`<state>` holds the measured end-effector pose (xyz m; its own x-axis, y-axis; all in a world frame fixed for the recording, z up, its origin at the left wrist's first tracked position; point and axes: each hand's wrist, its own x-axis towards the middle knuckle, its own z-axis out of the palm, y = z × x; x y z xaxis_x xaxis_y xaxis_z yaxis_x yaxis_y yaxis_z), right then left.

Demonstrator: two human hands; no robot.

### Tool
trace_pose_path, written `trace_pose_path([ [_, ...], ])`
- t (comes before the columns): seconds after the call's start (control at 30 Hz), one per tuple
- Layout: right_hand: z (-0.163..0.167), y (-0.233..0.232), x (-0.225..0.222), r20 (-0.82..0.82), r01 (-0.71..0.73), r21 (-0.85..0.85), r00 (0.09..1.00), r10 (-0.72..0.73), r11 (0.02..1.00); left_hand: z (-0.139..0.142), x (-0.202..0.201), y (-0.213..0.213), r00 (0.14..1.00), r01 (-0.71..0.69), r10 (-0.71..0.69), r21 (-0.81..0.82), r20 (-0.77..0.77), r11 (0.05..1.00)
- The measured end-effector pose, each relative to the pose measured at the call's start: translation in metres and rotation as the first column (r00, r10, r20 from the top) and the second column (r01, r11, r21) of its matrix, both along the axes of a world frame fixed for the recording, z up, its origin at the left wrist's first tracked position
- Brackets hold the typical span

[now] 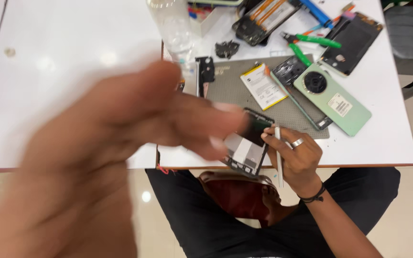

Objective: The person holds a disassembled smartphone frame in one hand and uses a metal pry tool to work around the edge of the old display assembly, separating it from the frame. They rotate the phone to pry different sides, with a replacement display panel and battery resting on the work mat nearby.

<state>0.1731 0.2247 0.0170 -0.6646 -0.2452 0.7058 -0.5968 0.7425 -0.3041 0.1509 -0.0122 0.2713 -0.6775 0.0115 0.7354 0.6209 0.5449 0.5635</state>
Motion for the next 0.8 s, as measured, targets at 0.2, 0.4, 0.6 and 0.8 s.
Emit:
trace_pose_path([
  [0.2,-0.007,-0.002,-0.008,0.014,0.004,-0.015,1.000,-0.003,1.000,-0.214,0.056,0.027,0.934,-0.002,-0.175,0.496,0.311,0.868],
  [0.4,-0.008,-0.002,-0.015,0.034,-0.111,0.014,0.993,0.111,0.994,-0.293,0.035,0.075,0.915,0.122,-0.340,0.651,0.219,0.749],
  [0.6,-0.010,0.004,-0.019,0.138,-0.167,-0.291,0.967,0.214,0.942,-0.302,0.024,0.073,0.943,0.081,-0.257,0.607,0.209,0.790],
  [0.8,-0.019,0.006,-0.032,0.489,0.137,-0.606,0.841,0.231,0.784,-0.303,0.025,0.069,0.933,0.022,-0.230,0.593,0.277,0.805],
])
